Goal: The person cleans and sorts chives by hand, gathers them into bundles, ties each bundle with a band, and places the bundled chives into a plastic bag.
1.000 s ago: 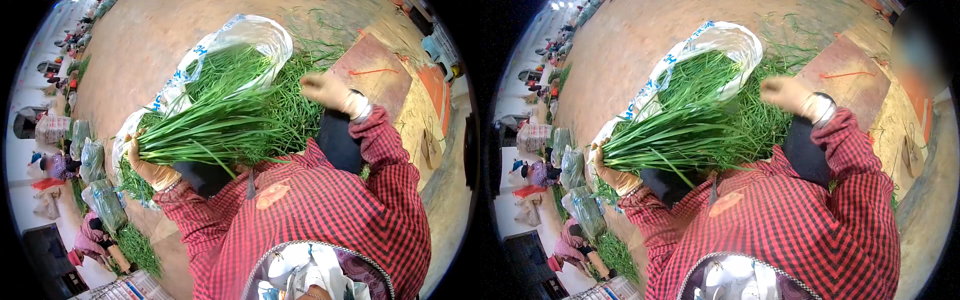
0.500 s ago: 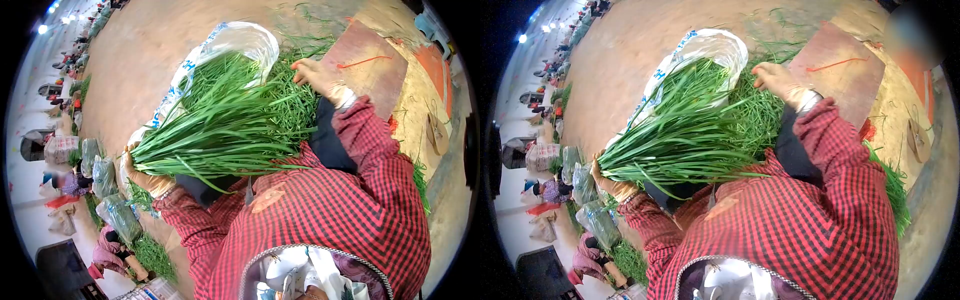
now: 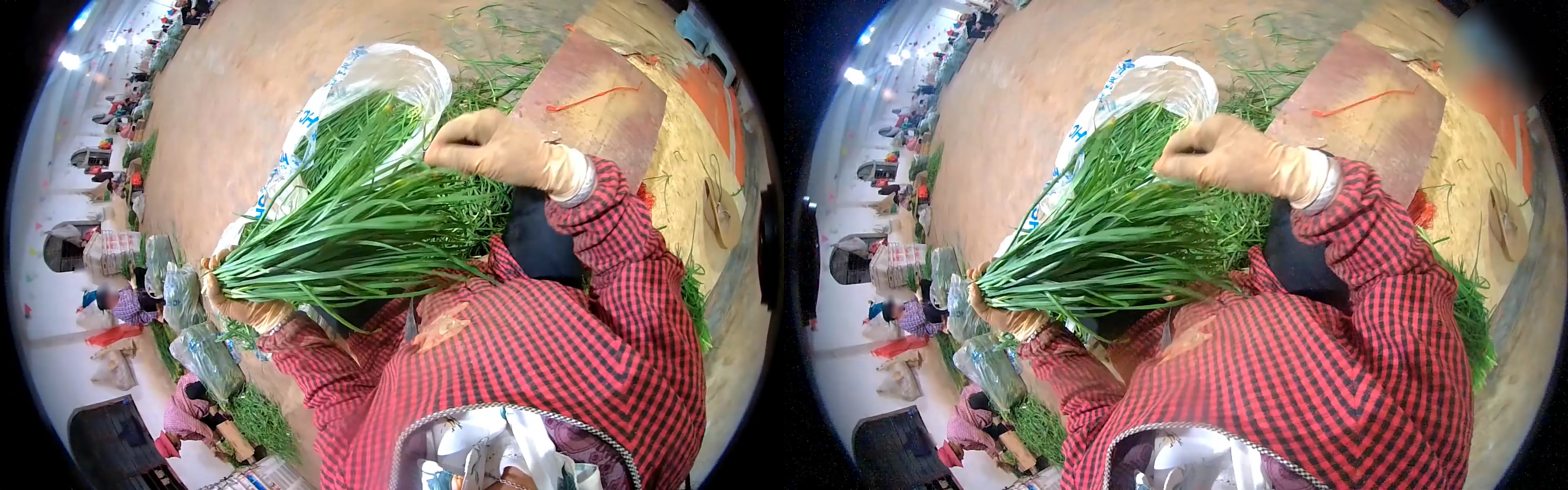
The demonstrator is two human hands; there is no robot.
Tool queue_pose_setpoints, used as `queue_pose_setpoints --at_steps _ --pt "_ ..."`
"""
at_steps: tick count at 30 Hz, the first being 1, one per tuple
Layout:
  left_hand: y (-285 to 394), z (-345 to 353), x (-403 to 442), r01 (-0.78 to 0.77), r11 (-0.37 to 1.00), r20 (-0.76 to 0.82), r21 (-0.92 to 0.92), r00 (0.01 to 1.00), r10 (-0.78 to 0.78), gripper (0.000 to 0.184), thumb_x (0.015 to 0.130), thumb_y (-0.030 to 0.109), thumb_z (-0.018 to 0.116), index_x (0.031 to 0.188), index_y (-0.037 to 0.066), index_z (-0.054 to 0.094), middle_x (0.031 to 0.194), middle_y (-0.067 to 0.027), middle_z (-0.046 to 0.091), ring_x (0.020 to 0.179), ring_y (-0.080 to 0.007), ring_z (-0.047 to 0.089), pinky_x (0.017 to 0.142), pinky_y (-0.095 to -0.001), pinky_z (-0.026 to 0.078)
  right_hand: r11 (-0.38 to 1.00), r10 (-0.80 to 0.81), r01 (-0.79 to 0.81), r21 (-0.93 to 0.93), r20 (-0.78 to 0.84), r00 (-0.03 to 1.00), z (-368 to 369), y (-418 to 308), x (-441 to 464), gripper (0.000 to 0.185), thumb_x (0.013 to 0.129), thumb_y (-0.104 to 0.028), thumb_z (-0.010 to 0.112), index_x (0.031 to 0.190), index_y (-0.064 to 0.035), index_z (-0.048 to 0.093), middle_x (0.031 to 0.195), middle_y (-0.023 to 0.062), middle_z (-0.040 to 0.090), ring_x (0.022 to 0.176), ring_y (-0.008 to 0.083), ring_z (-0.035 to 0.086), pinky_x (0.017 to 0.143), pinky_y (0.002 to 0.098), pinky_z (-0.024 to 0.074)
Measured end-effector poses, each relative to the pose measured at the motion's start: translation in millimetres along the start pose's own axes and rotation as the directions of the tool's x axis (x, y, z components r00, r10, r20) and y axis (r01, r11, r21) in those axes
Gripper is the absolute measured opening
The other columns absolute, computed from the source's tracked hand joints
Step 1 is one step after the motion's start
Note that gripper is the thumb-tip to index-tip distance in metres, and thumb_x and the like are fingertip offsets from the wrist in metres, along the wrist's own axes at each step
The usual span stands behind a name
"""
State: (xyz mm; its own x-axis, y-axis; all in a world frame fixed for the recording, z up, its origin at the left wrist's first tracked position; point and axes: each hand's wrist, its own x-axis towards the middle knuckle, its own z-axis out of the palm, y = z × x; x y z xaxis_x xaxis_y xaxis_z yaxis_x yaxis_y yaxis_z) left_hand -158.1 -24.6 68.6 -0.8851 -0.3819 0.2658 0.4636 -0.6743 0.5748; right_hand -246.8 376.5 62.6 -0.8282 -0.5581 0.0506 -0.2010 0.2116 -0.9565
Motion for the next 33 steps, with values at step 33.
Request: queue_pose_setpoints --at_steps 33 --pt "13.1 -18.9 -15.3 -0.045 0.994 -0.02 -0.101 0.999 0.044 0.022 0.083 0.007 0.061 0.105 0.008 0.058 0.095 -0.0056 0.06 0.096 -0.0194 0.057 0.094 -0.0382 0.045 0.882 0.078 0.027 0.47 -0.203 0.976 4.7 44.6 7.3 0.027 0.094 -0.029 0.063 0.104 -0.0049 0.068 0.086 0.001 0.069 0.078 0.0099 0.062 0.071 0.0238 0.0491"
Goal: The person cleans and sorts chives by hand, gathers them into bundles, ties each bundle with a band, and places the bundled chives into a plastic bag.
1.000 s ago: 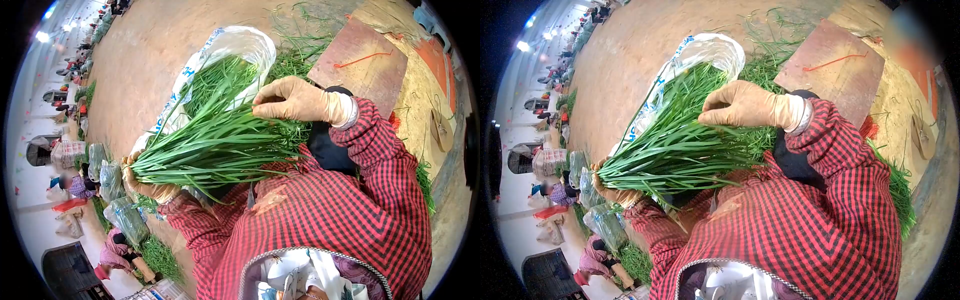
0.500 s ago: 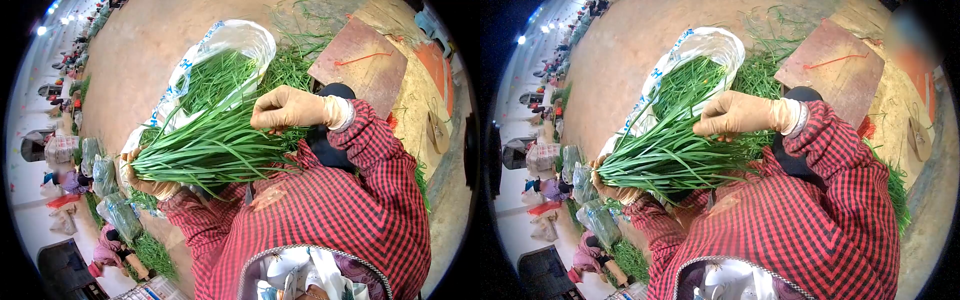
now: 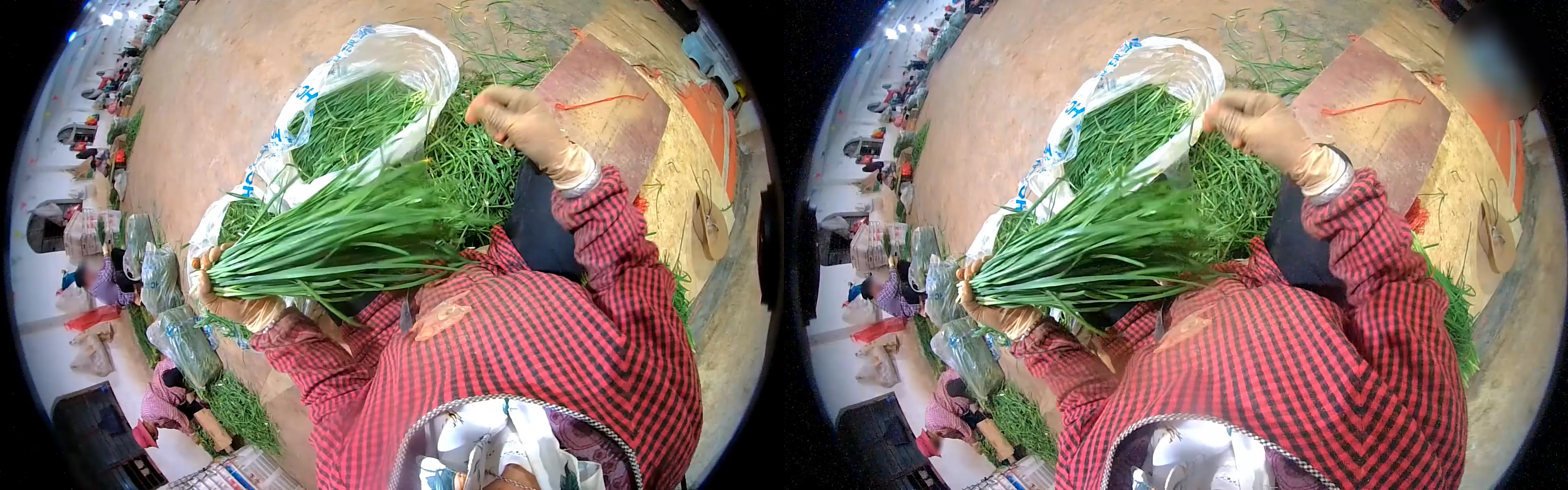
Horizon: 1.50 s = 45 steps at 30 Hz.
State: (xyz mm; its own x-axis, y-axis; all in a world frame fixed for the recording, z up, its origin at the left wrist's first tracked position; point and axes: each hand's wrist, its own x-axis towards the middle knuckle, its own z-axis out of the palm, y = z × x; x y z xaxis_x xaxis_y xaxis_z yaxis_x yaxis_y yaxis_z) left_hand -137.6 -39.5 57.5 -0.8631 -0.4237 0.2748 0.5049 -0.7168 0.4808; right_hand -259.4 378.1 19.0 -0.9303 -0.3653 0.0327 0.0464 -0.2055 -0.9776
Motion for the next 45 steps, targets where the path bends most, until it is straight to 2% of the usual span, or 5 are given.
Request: queue_pose_setpoints --at_steps 3,12,28,39,45 --pt "-3.1 22.5 4.4 -0.031 0.949 -0.031 0.313 0.999 0.043 0.02 0.087 0.009 0.059 0.107 0.008 0.058 0.098 -0.0087 0.062 0.099 -0.0225 0.059 0.095 -0.0443 0.046 0.506 0.015 0.198 -0.84 0.238 0.971 -3.7 10.0 -0.3 0.078 0.081 -0.032 0.074 0.143 -0.0012 0.038 0.135 0.0222 0.05 0.127 0.0294 0.047 0.108 0.0404 0.0359" --pt "-142.4 185.5 7.6 -0.357 0.734 0.509 0.577 0.861 0.019 0.038 0.08 -0.005 0.067 0.114 0.002 0.054 0.1 -0.0114 0.064 0.093 -0.0191 0.062 0.091 -0.0337 0.051 0.467 -0.681 0.737 -0.489 0.332 0.652 97.0 -71.8 18.8 0.123 0.057 -0.041 0.085 0.146 0.0042 0.013 0.14 0.0304 0.035 0.134 0.0457 0.032 0.113 0.0506 0.0264" --pt "-427.2 227.7 -1.7 0.706 0.555 0.293 0.439 0.472 -0.832 0.092 0.083 0.025 0.074 0.15 0.0 0.016 0.14 -0.0224 0.044 0.133 -0.0292 0.041 0.108 -0.0353 0.038 0.391 -0.436 -0.105 -0.914 -0.285 0.854 -209.1 -78.9 -22.3 0.074 0.073 -0.018 0.066 0.141 -0.0067 0.039 0.111 0.0179 0.063 0.101 0.0315 0.063 0.088 0.0378 0.0491" --pt "-313.3 -103.3 122.1 0.071 -0.305 -0.248 0.95 0.766 -0.593 0.05 0.081 0.024 0.071 0.123 0.0 0.057 0.125 -0.0151 0.06 0.114 -0.0249 0.058 0.098 -0.0364 0.046 0.197 0.092 -0.643 -0.74 -0.639 0.764 -313.1 56.5 11.4 0.089 0.078 -0.044 0.071 0.144 -0.0014 0.03 0.143 0.0272 0.039 0.131 0.0403 0.04 0.108 0.0439 0.0324" --pt "-323.2 -127.8 139.3 -0.417 -0.682 -0.259 0.601 0.705 -0.66 0.098 0.075 0.047 0.076 0.146 0.0 0.028 0.151 -0.019 0.03 0.143 -0.0281 0.026 0.118 -0.0381 0.021 0.127 -0.218 -0.143 -0.982 -0.168 0.961 -217.7 55.2 115.0 0.067 0.079 -0.014 0.068 0.138 0.0029 0.04 0.131 0.0217 0.053 0.124 0.0341 0.05 0.105 0.0391 0.0376"
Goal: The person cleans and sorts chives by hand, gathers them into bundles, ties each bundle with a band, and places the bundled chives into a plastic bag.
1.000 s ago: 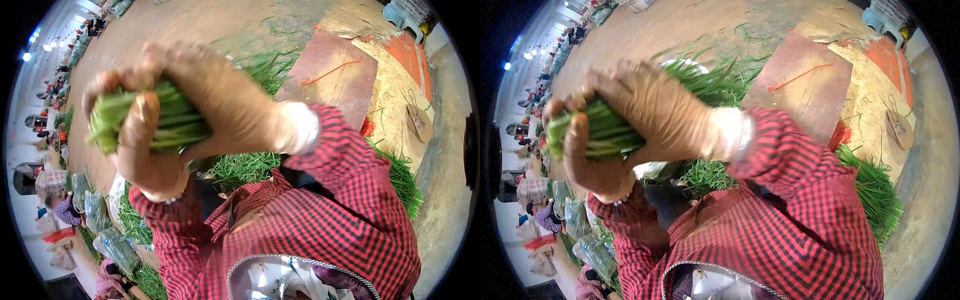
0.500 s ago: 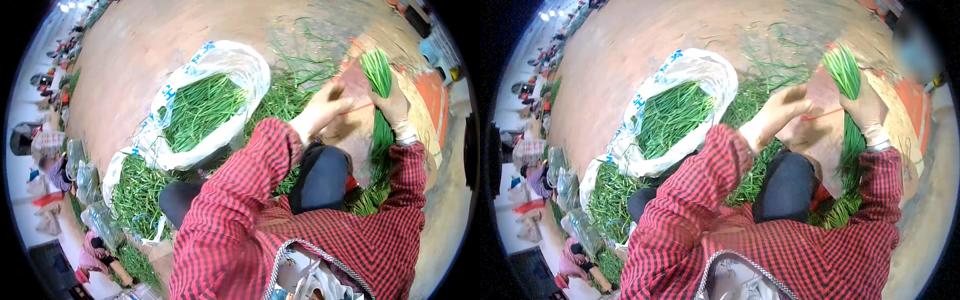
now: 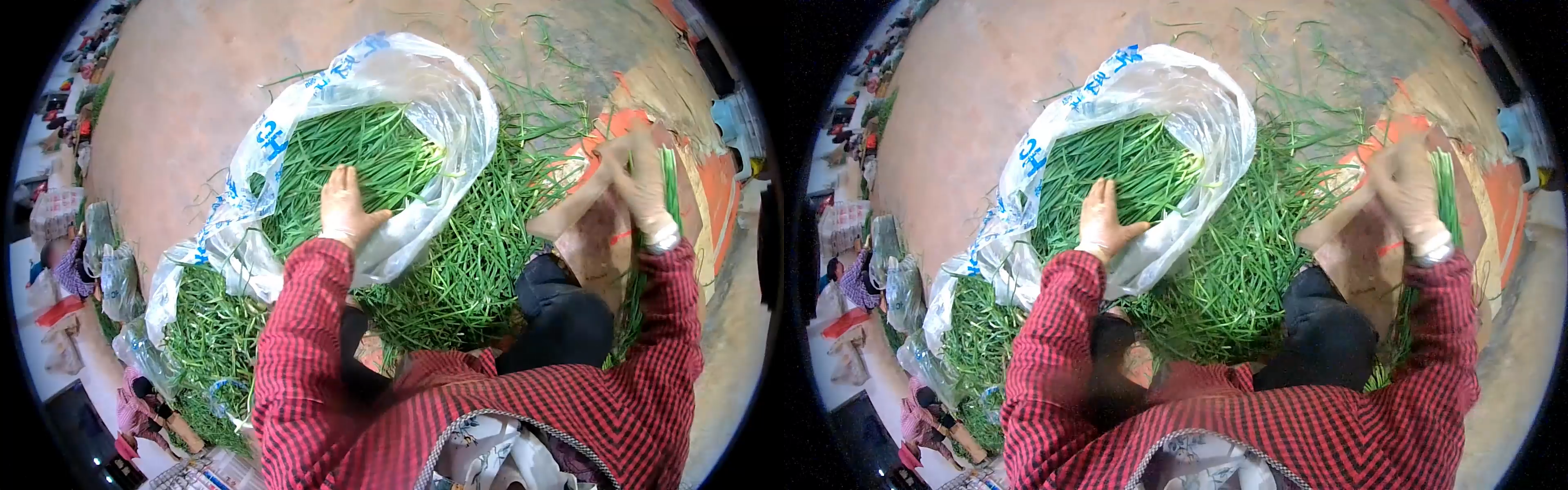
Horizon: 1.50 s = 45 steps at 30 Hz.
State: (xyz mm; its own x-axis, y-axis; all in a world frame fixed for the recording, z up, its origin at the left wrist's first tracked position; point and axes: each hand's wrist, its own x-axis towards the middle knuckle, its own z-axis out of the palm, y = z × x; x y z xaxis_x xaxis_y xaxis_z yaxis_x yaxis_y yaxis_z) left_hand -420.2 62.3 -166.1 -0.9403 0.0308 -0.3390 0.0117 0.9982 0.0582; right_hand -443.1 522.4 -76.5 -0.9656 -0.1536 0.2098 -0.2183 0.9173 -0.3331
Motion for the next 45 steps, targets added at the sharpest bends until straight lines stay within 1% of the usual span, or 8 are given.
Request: queue_pose_setpoints --at_steps 4,7,12,20,28,30,42,45 --pt "28.2 20.8 25.1 -0.101 0.994 0.064 0.036 0.993 0.099 0.118 0.068 0.059 0.076 0.151 0.001 0.015 0.156 -0.0198 0.02 0.146 -0.0295 0.018 0.119 -0.0439 0.012 0.756 -0.59 0.525 0.39 0.058 0.806 100.9 -119.8 31.5 0.069 0.066 0.01 0.053 0.133 -0.0066 0.052 0.131 0.0184 0.055 0.124 0.0345 0.051 0.108 0.0426 0.0375" --pt "27.9 40.0 41.5 -0.12 0.991 -0.051 -0.056 0.992 0.117 0.124 0.061 0.057 0.08 0.15 0.002 0.016 0.155 -0.0196 0.022 0.145 -0.0313 0.02 0.118 -0.0486 0.013 0.675 -0.577 0.731 0.099 0.688 0.44 164.1 -178.3 21.1 0.06 0.075 -0.004 0.061 0.133 -0.0125 0.051 0.138 0.009 0.051 0.139 0.0243 0.035 0.117 0.0451 0.0206" --pt "37.1 38.3 55.5 -0.117 0.991 -0.015 -0.072 0.993 0.116 0.131 0.055 0.059 0.083 0.15 0.001 0.014 0.15 -0.0219 0.03 0.142 -0.0335 0.026 0.116 -0.0495 0.019 0.811 -0.436 0.585 0.025 0.692 0.575 182.8 -159.1 30.6 0.015 0.073 -0.011 0.063 0.086 -0.0146 0.07 0.088 0.0027 0.064 0.104 0.0243 0.059 0.112 0.0472 0.0294" --pt "80.3 57.9 47.4 -0.1 0.991 0.028 0.087 0.995 0.098 0.123 0.059 0.054 0.083 0.149 -0.001 0.019 0.13 -0.0163 0.045 0.125 -0.0295 0.041 0.105 -0.0442 0.033 0.821 -0.446 0.554 0.136 0.759 0.474 154.4 -169.7 43.5 0.015 0.069 -0.01 0.064 0.083 -0.0106 0.069 0.082 0.0083 0.065 0.087 0.0285 0.063 0.082 0.0393 0.0495" --pt "59.2 51.7 77.0 -0.037 0.999 0.065 -0.038 0.997 0.039 0.057 0.069 0.015 0.072 0.122 0.009 0.053 0.105 -0.0109 0.062 0.097 -0.0262 0.064 0.081 -0.0383 0.052 0.862 -0.432 0.483 0.154 0.723 0.54 150.2 -161.7 51.1 0.021 0.073 -0.012 0.062 0.092 -0.0106 0.072 0.083 0.0119 0.068 0.083 0.0326 0.068 0.076 0.0436 0.0535" --pt "34.0 40.7 75.6 -0.133 0.959 0.059 -0.249 0.987 0.152 0.069 0.069 0.016 0.073 0.133 0.009 0.049 0.11 -0.0154 0.062 0.096 -0.0288 0.065 0.083 -0.0385 0.054 0.889 -0.418 0.409 0.205 0.724 0.548 151.2 -158.8 54.9 0.022 0.074 -0.012 0.062 0.093 -0.0114 0.071 0.084 0.0118 0.068 0.084 0.0334 0.068 0.076 0.0445 0.0536" --pt "-60.9 20.8 105.6 -0.276 0.93 -0.475 -0.244 0.87 0.134 0.065 0.067 0.014 0.075 0.129 0.018 0.056 0.111 -0.0114 0.063 0.107 -0.029 0.06 0.091 -0.0394 0.048 0.943 -0.32 0.256 0.215 0.802 0.504 171.0 -149.7 60.2 0.021 0.076 -0.015 0.065 0.096 -0.0119 0.071 0.089 0.0109 0.069 0.088 0.0326 0.067 0.078 0.0433 0.0522" --pt "-12.6 6.5 101.2 -0.088 0.991 -0.199 -0.103 0.978 0.066 0.072 0.065 0.023 0.079 0.131 0.012 0.052 0.115 -0.015 0.061 0.104 -0.0299 0.06 0.096 -0.0368 0.045 0.955 -0.28 0.22 0.2 0.851 0.444 176.3 -148.8 58.9 0.023 0.077 -0.019 0.064 0.098 -0.0128 0.071 0.091 0.0108 0.069 0.09 0.0323 0.067 0.081 0.0429 0.0521"
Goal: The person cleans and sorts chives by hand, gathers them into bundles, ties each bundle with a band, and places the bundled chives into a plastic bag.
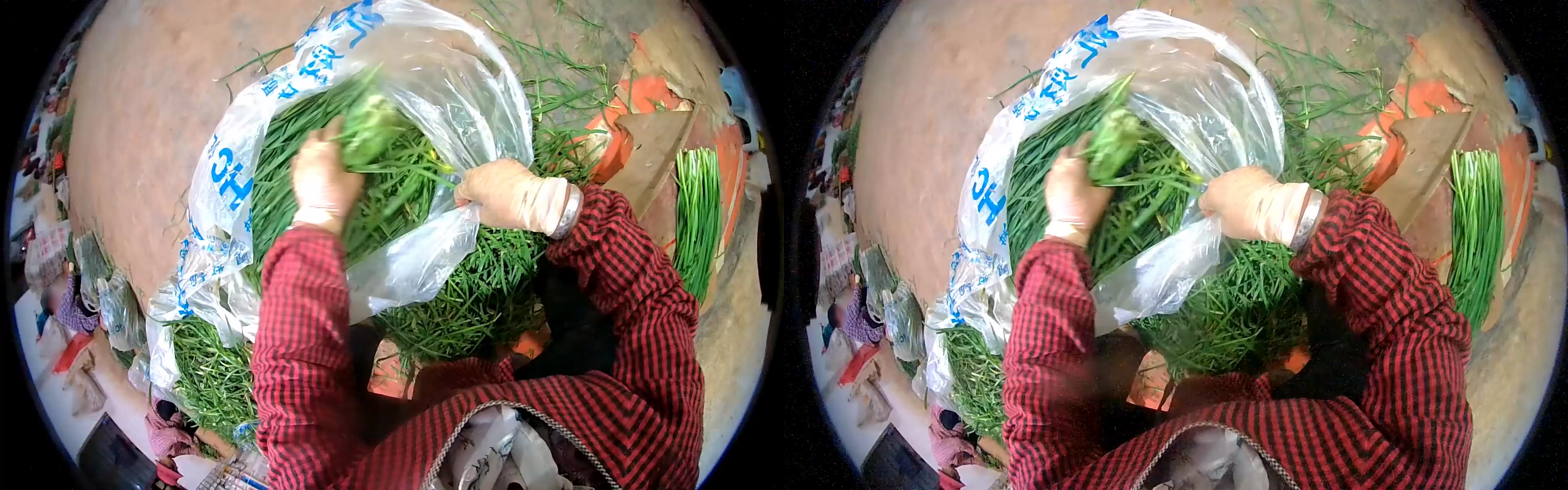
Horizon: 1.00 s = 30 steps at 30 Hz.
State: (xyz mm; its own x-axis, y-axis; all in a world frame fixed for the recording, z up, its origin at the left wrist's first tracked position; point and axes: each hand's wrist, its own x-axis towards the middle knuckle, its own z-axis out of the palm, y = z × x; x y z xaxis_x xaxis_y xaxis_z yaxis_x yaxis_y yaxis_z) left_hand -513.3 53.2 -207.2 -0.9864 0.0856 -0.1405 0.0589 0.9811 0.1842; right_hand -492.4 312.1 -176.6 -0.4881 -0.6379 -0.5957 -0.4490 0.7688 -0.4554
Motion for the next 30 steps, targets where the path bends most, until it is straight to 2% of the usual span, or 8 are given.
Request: queue_pose_setpoints --at_steps 9,17,19,21,23,25,27,30 --pt "92.3 43.1 -4.2 -0.038 0.959 0.251 0.282 0.967 -0.035 0.119 0.063 0.047 0.082 0.151 0.002 0.015 0.153 -0.021 0.026 0.142 -0.0316 0.026 0.115 -0.049 0.021 0.951 0.061 0.011 -0.309 0.224 0.973 8.1 -7.7 8.4 0.023 0.076 -0.02 0.065 0.097 -0.0157 0.072 0.088 0.0102 0.07 0.085 0.0314 0.068 0.073 0.0434 0.054" --pt "71.8 41.0 46.0 0.049 0.975 0.174 0.218 0.981 -0.089 0.046 0.075 0.016 0.069 0.117 0.004 0.053 0.112 -0.0139 0.062 0.101 -0.0256 0.065 0.08 -0.0355 0.053 0.993 0.03 -0.019 -0.114 0.101 0.994 -9.9 -7.9 -4.3 0.024 0.08 -0.021 0.063 0.102 -0.0153 0.07 0.099 0.0093 0.068 0.093 0.0318 0.067 0.08 0.0425 0.0528" --pt "63.4 28.1 52.9 0.191 0.979 0.234 0.067 0.951 -0.201 0.044 0.075 0.022 0.068 0.116 0.009 0.059 0.11 -0.0154 0.066 0.102 -0.0293 0.066 0.086 -0.0387 0.053 0.998 0.03 -0.028 -0.05 0.042 0.999 -11.3 -0.2 -5.2 0.025 0.081 -0.023 0.063 0.103 -0.0139 0.069 0.105 0.0101 0.067 0.098 0.0322 0.065 0.083 0.0427 0.0519" --pt "41.4 14.7 52.6 0.263 0.964 0.262 -0.049 0.934 -0.242 0.054 0.072 0.03 0.071 0.121 0.01 0.058 0.106 -0.0165 0.068 0.099 -0.0318 0.066 0.087 -0.0391 0.052 0.979 -0.16 0.204 0.027 -0.523 0.838 -8.0 13.7 -6.8 0.036 0.081 -0.031 0.065 0.11 -0.0092 0.066 0.112 0.015 0.064 0.109 0.0327 0.06 0.092 0.0412 0.0485" --pt "8.5 -0.2 39.7 0.22 0.916 0.163 -0.336 0.971 -0.173 0.061 0.069 0.034 0.074 0.123 0.011 0.058 0.102 -0.0184 0.069 0.096 -0.036 0.066 0.085 -0.0386 0.052 0.926 -0.152 0.314 0.21 -0.554 0.819 -20.8 15.6 -2.0 0.044 0.083 -0.037 0.064 0.115 -0.0062 0.062 0.118 0.0181 0.061 0.114 0.0328 0.057 0.096 0.0407 0.0459" --pt "-19.8 -6.7 26.1 0.238 0.624 0.129 -0.744 0.968 -0.216 0.038 0.074 0.008 0.073 0.11 -0.002 0.065 0.093 -0.0079 0.071 0.081 -0.0156 0.065 0.076 -0.0289 0.051 0.828 -0.143 0.42 0.371 -0.585 0.798 -38.7 4.5 0.8 0.053 0.086 -0.043 0.063 0.121 -0.0032 0.058 0.124 0.0212 0.058 0.119 0.0329 0.054 0.1 0.0401 0.0433" --pt "-50.1 -10.6 20.2 0.28 0.506 0.177 -0.816 0.954 -0.243 0.038 0.077 0.009 0.072 0.11 -0.006 0.064 0.095 -0.0082 0.071 0.082 -0.0178 0.066 0.076 -0.0288 0.051 0.636 -0.157 0.28 0.719 -0.234 0.959 -53.2 -15.7 7.2 0.067 0.09 -0.049 0.059 0.136 -0.0026 0.047 0.136 0.0197 0.051 0.123 0.0323 0.052 0.106 0.0424 0.0392" --pt "-58.7 -1.9 18.0 0.09 0.442 -0.001 -0.892 0.979 -0.202 0.042 0.075 0.005 0.069 0.117 0.009 0.064 0.1 -0.0079 0.072 0.085 -0.022 0.067 0.081 -0.0307 0.052 0.699 -0.179 0.245 0.672 -0.167 0.97 -37.4 -25.7 38.1 0.08 0.089 -0.057 0.056 0.145 -0.0038 0.035 0.144 0.0202 0.043 0.132 0.0359 0.044 0.111 0.0452 0.033"
